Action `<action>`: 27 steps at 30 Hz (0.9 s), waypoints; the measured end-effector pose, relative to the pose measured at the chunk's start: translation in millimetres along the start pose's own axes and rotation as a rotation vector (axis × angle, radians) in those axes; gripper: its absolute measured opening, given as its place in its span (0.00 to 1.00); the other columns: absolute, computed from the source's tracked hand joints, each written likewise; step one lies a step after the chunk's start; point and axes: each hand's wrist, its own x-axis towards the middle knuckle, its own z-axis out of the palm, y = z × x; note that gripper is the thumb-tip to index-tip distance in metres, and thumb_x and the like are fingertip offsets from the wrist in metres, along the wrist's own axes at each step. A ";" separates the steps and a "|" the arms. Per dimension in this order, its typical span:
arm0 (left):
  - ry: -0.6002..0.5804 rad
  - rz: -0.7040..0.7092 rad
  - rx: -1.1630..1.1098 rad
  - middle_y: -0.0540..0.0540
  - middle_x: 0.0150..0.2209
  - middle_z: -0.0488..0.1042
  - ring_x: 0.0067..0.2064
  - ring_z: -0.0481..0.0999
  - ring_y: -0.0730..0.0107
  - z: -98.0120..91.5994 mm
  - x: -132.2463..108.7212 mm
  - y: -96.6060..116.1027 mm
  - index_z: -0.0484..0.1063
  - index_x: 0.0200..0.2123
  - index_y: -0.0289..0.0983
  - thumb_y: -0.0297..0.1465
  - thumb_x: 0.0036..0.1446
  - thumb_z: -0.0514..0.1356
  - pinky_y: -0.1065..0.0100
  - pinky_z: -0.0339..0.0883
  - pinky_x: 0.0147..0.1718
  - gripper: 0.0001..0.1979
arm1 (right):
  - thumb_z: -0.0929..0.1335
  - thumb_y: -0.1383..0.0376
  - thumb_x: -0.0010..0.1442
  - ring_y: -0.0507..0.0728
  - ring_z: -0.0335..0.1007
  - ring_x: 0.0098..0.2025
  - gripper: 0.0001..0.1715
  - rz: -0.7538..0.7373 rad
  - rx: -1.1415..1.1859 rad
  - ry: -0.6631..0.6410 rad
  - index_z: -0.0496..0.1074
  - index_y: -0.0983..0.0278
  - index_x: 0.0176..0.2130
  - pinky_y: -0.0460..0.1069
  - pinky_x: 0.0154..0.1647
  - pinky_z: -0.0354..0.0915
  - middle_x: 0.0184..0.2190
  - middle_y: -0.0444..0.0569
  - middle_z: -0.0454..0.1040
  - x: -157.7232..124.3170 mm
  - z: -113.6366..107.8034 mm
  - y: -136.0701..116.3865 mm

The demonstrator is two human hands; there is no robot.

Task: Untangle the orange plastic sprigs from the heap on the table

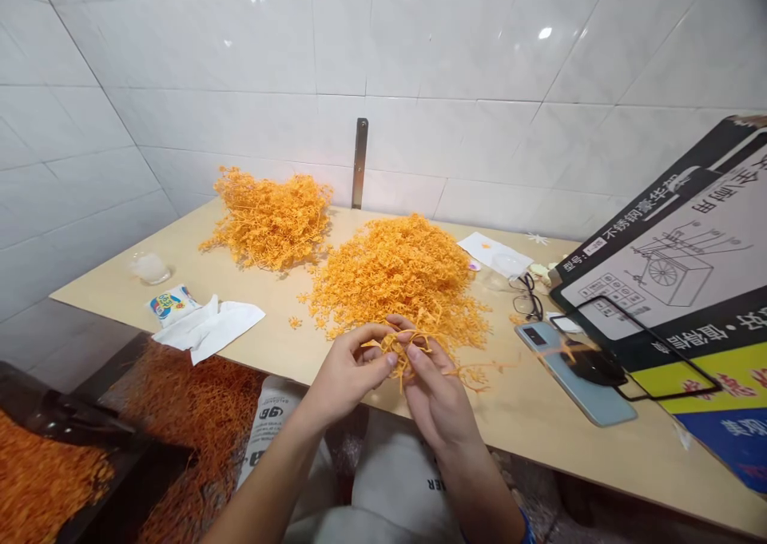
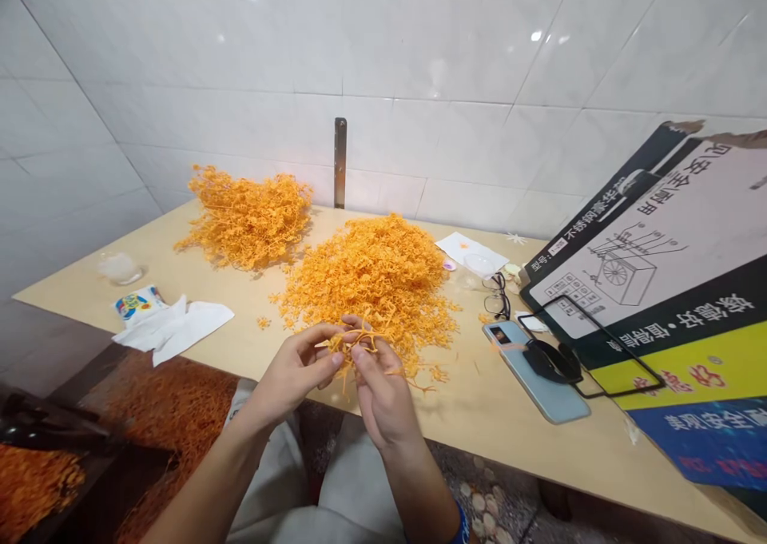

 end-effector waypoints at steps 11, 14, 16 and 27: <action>0.057 -0.030 -0.300 0.49 0.34 0.69 0.32 0.68 0.78 5.1 -2.9 -0.5 0.68 0.35 0.35 0.37 0.53 0.66 0.76 0.65 0.28 0.14 | 0.73 0.60 0.56 0.61 0.70 0.50 0.09 0.044 0.089 0.088 0.78 0.59 0.39 0.57 0.53 0.68 0.46 0.48 0.76 1.0 1.7 -0.3; 0.107 -0.017 -0.367 0.48 0.36 0.71 0.34 0.70 0.76 5.3 -2.5 -0.2 0.65 0.33 0.36 0.36 0.50 0.69 0.76 0.67 0.27 0.16 | 0.72 0.60 0.56 0.61 0.69 0.50 0.06 0.012 0.083 0.091 0.77 0.60 0.35 0.57 0.51 0.68 0.44 0.48 0.75 2.1 2.2 -2.4; 0.114 -0.019 -0.347 0.49 0.36 0.70 0.33 0.70 0.77 4.4 -2.1 -1.2 0.66 0.36 0.36 0.36 0.50 0.69 0.77 0.67 0.25 0.17 | 0.73 0.59 0.56 0.61 0.69 0.49 0.07 0.004 0.070 0.093 0.77 0.60 0.33 0.57 0.50 0.68 0.42 0.48 0.75 2.4 2.3 -2.6; 0.412 0.090 -0.032 0.49 0.31 0.72 0.27 0.69 0.78 -5.2 -1.5 -8.4 0.75 0.37 0.34 0.44 0.56 0.63 0.77 0.63 0.22 0.17 | 0.76 0.59 0.52 0.50 0.66 0.30 0.10 -0.151 -0.170 0.252 0.77 0.60 0.34 0.46 0.31 0.67 0.34 0.44 0.72 -1.8 2.1 3.3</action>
